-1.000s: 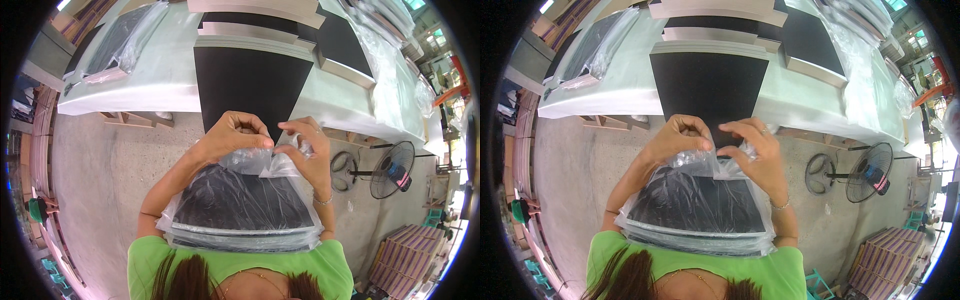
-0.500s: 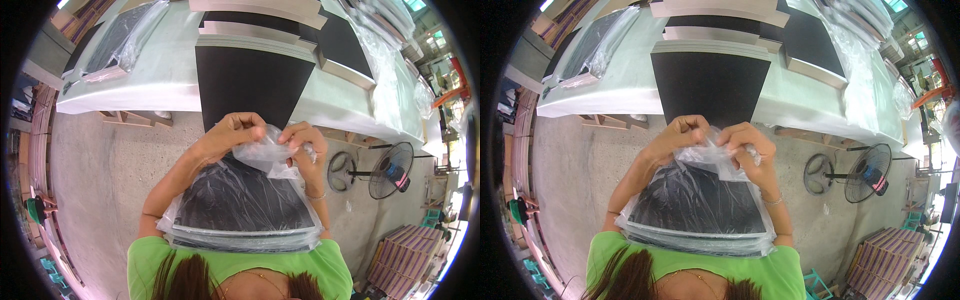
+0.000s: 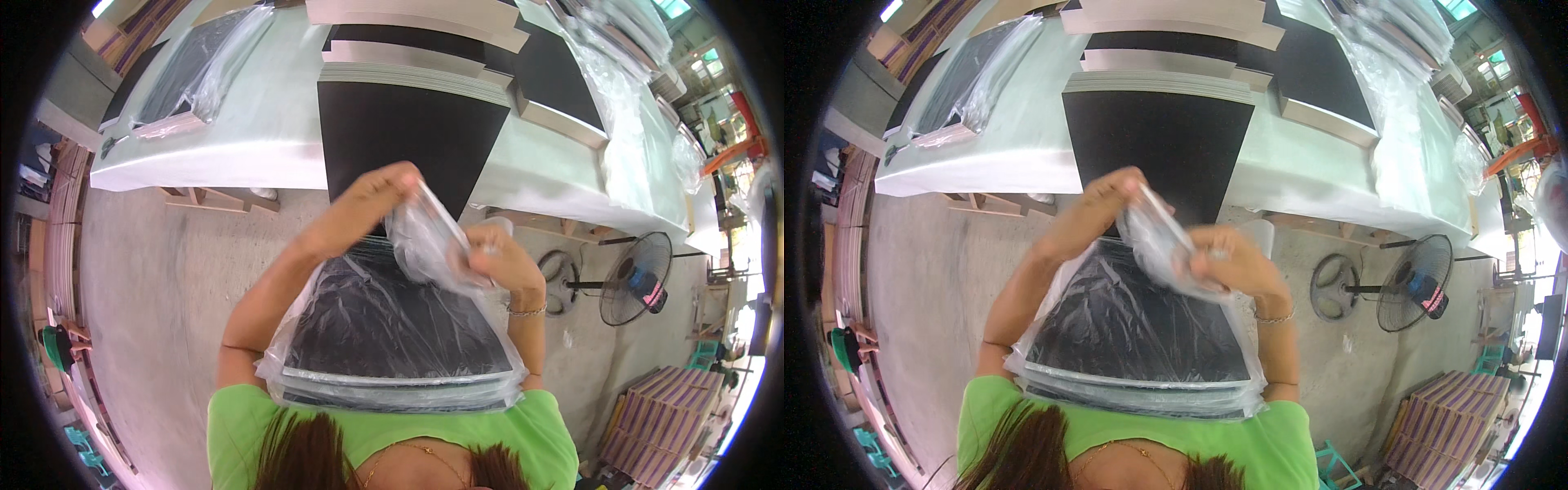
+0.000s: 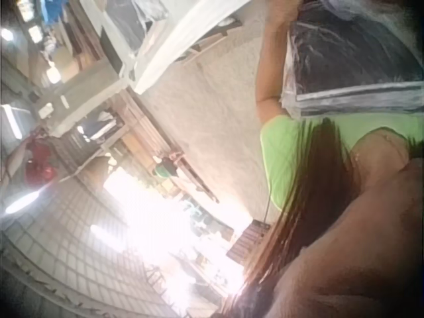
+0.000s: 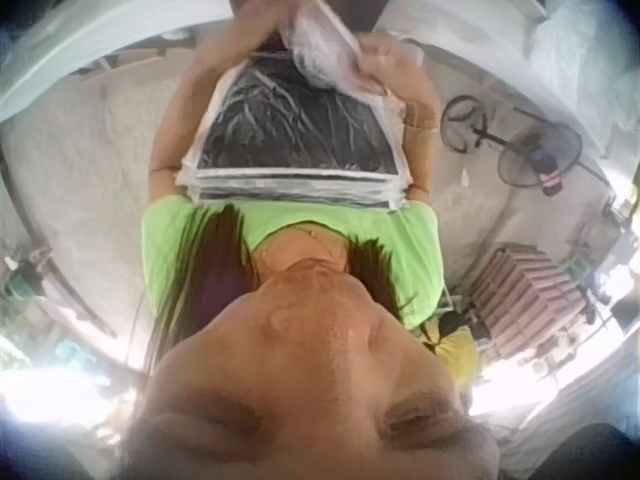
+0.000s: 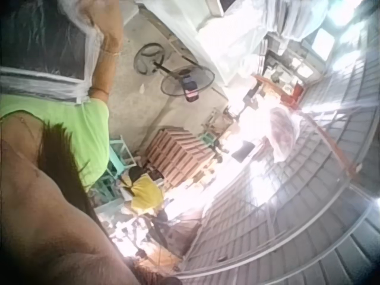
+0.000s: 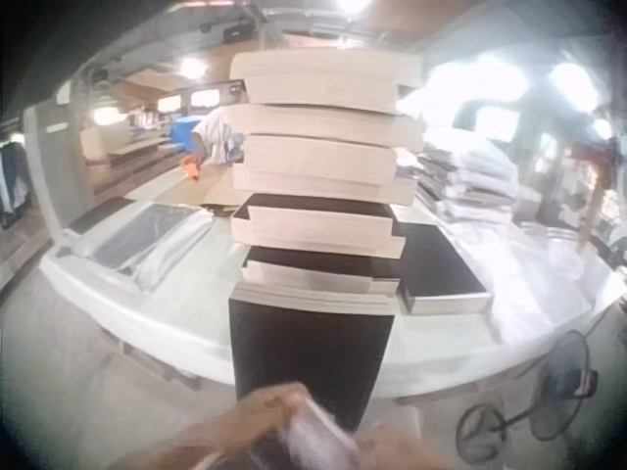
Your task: The person wraps black rectangular boards in plastic film, reaching for new sheets and tucking the edges around each board.
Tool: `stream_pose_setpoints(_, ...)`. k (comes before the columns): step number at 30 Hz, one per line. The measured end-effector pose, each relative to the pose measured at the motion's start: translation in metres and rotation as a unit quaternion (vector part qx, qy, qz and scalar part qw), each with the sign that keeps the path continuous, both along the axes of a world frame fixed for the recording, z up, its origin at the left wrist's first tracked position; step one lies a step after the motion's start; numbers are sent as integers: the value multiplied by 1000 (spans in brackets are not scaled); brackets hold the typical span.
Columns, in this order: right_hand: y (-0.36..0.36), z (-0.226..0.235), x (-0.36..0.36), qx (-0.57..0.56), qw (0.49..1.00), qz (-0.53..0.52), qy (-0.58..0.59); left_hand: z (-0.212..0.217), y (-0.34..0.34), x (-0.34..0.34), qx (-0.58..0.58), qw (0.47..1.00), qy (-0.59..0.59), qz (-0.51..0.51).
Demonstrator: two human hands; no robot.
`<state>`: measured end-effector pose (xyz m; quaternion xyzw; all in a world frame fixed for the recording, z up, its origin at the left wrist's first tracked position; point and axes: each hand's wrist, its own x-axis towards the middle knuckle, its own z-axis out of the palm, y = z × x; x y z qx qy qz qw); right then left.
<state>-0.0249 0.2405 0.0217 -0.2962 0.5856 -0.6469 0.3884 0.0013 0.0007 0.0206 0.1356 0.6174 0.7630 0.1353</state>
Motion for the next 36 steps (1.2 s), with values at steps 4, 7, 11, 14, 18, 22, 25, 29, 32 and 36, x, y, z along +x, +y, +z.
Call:
stream_pose_setpoints(4,19,-35,-8,-213,964,75,-141,8,-6,4,243,935,-252,-51)
stream_pose_setpoints(7,37,-71,-19,-404,856,-50,-318,-11,-8,7,181,944,-259,-91)
stream_pose_setpoints(11,15,-40,-14,-304,829,-242,-403,-49,-33,17,281,945,-132,-101)
stream_pose_setpoints(14,14,-39,-4,-185,951,-65,-238,-18,-29,26,408,893,-94,163)
stream_pose_setpoints(18,41,-86,6,-291,944,-8,-155,-115,-59,12,220,947,-64,226)
stream_pose_setpoints(22,52,-69,-9,-397,851,-268,-215,-68,-33,9,272,953,-43,-124)
stream_pose_setpoints(25,38,-51,-18,-542,786,-163,-250,-72,-27,16,250,942,-126,-185)
stream_pose_setpoints(29,15,-26,-4,-583,729,-105,-343,-82,-37,14,206,940,-266,-64)
stream_pose_setpoints(32,15,-30,-2,-567,745,-106,-336,-139,-66,14,337,893,-258,-151)
stream_pose_setpoints(36,38,-78,3,-310,838,-328,-308,-130,-82,9,515,838,-86,-159)
